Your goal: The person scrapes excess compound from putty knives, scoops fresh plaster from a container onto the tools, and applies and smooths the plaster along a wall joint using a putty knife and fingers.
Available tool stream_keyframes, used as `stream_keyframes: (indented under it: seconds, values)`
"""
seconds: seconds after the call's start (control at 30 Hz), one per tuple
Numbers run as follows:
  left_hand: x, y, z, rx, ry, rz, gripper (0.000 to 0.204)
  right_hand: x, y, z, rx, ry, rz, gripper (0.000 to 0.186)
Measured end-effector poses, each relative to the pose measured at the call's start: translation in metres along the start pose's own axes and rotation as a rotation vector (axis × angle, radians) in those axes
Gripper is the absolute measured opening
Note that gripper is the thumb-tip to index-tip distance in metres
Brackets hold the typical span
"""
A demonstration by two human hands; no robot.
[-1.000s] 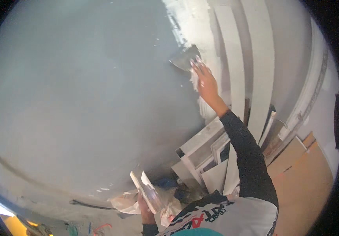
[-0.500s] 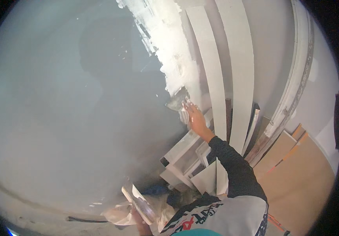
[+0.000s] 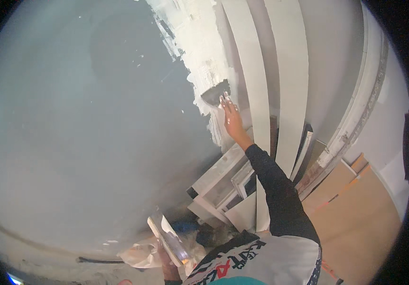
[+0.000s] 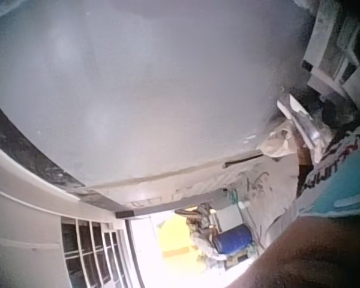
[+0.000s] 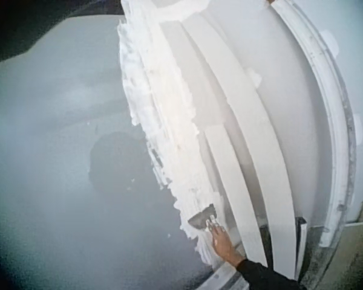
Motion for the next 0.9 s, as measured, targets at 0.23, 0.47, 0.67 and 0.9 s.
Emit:
stream_keyframes:
  seconds: [0.23, 0.47, 0.67, 0.9]
  values:
    - [-0.004, 0.016, -0.014, 0.079, 0.019, -0.062, 0.055, 0.124, -0.055, 0.025, -0.251, -0.123, -0.296, 0.056]
    - [-0.065, 0.06, -0.043, -0.275, 0.353, -0.195, 0.065, 0.266, -0.129, 0.037, -1.559, -0.324, -1.449, 0.04]
    - [-0.081, 0.073, -0.032, -0.522, 0.494, -0.421, 0.059, 0.282, -0.19, 0.019, -1.672, -0.652, -1.57, 0.031]
    - [-0.074, 0.083, -0.081, -0.791, 0.22, -0.506, 0.041, 0.245, -0.19, -0.001, -1.724, -0.697, -1.527, 0.033]
Point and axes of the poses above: each hand's wrist, its own x-axis away from the middle knuckle, its own z-axis out of the back of the hand, y = z × x, the point moved 6 cm from there along -x, towards the middle knuckle, and after that the axes turned 10 degrees about -x, right-handed, at the moved point
